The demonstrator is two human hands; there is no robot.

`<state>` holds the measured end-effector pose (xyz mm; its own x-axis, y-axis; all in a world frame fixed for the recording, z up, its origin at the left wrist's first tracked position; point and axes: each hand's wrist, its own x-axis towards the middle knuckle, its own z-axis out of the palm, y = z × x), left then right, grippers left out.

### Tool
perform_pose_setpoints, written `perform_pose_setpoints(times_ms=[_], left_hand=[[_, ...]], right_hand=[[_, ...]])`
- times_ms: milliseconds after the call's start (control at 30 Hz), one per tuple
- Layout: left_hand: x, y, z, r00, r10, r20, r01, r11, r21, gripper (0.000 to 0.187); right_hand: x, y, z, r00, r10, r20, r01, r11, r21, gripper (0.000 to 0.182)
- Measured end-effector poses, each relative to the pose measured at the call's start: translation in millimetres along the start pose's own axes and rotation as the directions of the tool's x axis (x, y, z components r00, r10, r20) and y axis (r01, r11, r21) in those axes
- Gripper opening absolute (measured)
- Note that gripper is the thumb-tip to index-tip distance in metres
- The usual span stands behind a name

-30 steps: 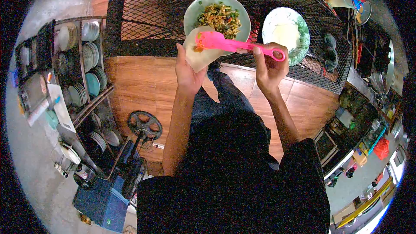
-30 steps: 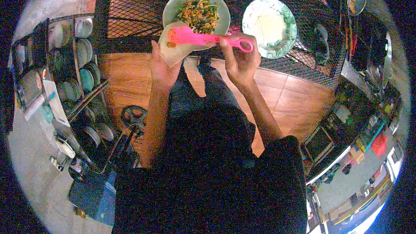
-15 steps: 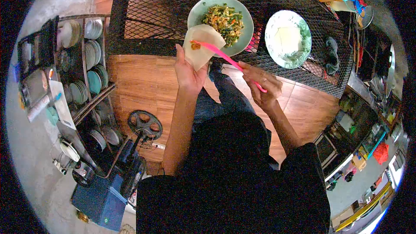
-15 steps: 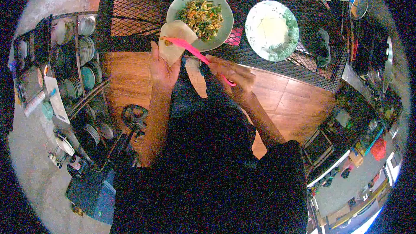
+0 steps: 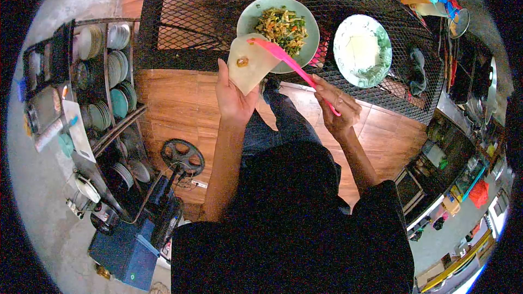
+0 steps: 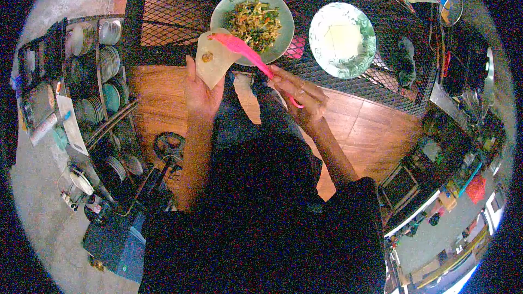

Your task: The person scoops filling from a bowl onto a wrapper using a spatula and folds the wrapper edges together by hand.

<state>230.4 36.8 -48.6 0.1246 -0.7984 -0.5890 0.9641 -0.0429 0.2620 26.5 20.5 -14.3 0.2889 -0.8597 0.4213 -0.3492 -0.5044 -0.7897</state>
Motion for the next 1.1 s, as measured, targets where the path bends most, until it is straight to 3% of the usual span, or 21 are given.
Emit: perform_pose_setpoints(times_ms=[133,233,267,333,367,467,567,700,800,900,967,1100], left_hand=[[1.3,3.2,-0.3,1.000,0.014,0.025,-0.015,1.000,0.013,0.054],[1.2,5.5,2.3,1.000,0.025,-0.004,-0.025,0.998,0.054,0.054],[1.3,5.4,3.8,0.999,0.031,-0.039,-0.028,0.996,0.091,0.053],[4.2,2.8,1.3,1.000,0.030,-0.008,-0.028,0.992,0.121,0.053],[5.3,1.4,0.0,0.999,0.027,0.022,-0.030,0.988,0.152,0.052],[3.3,-2.4,7.4,0.997,-0.009,-0.075,0.021,0.987,0.159,0.052],[7.2,-6.1,-1.8,0.999,-0.042,0.016,0.039,0.990,0.133,0.053],[6.5,-6.6,0.1,0.999,-0.048,-0.011,0.049,0.992,0.112,0.053],[8.5,-3.0,-7.2,1.000,-0.022,0.014,0.020,0.991,0.134,0.053],[7.1,7.4,-13.2,0.999,0.035,-0.014,-0.033,0.991,0.132,0.054],[5.7,14.9,-15.1,0.992,0.080,-0.102,-0.063,0.985,0.159,0.054],[4.6,26.4,-24.2,0.991,0.071,-0.109,-0.053,0.985,0.162,0.053]], right_hand=[[-8.7,12.7,2.2,0.994,-0.040,-0.104,0.044,0.998,0.039,0.018],[-10.0,5.5,-1.8,0.875,0.428,-0.224,-0.406,0.903,0.142,0.019],[-10.0,5.1,-1.9,0.875,0.428,-0.225,-0.405,0.903,0.141,0.019],[-8.5,3.6,-1.2,0.715,0.631,-0.299,-0.548,0.773,0.321,0.022],[-6.8,1.0,-2.3,0.686,0.661,-0.303,-0.569,0.747,0.343,0.021],[-0.3,-10.6,-0.8,0.706,0.642,-0.298,-0.486,0.746,0.455,0.019],[-0.8,-16.5,2.6,0.773,0.561,-0.296,-0.437,0.810,0.392,0.017],[-3.6,-12.8,3.8,0.770,0.594,-0.230,-0.471,0.774,0.423,0.018],[-0.9,2.6,-7.3,0.758,0.581,-0.297,-0.486,0.806,0.337,0.020],[16.5,26.8,-14.6,0.702,0.614,-0.360,-0.414,0.764,0.495,0.021],[19.7,50.6,-15.6,0.706,0.603,-0.373,-0.440,0.785,0.437,0.022],[29.4,84.6,-3.6,0.785,0.512,-0.348,-0.412,0.852,0.323,0.020]])
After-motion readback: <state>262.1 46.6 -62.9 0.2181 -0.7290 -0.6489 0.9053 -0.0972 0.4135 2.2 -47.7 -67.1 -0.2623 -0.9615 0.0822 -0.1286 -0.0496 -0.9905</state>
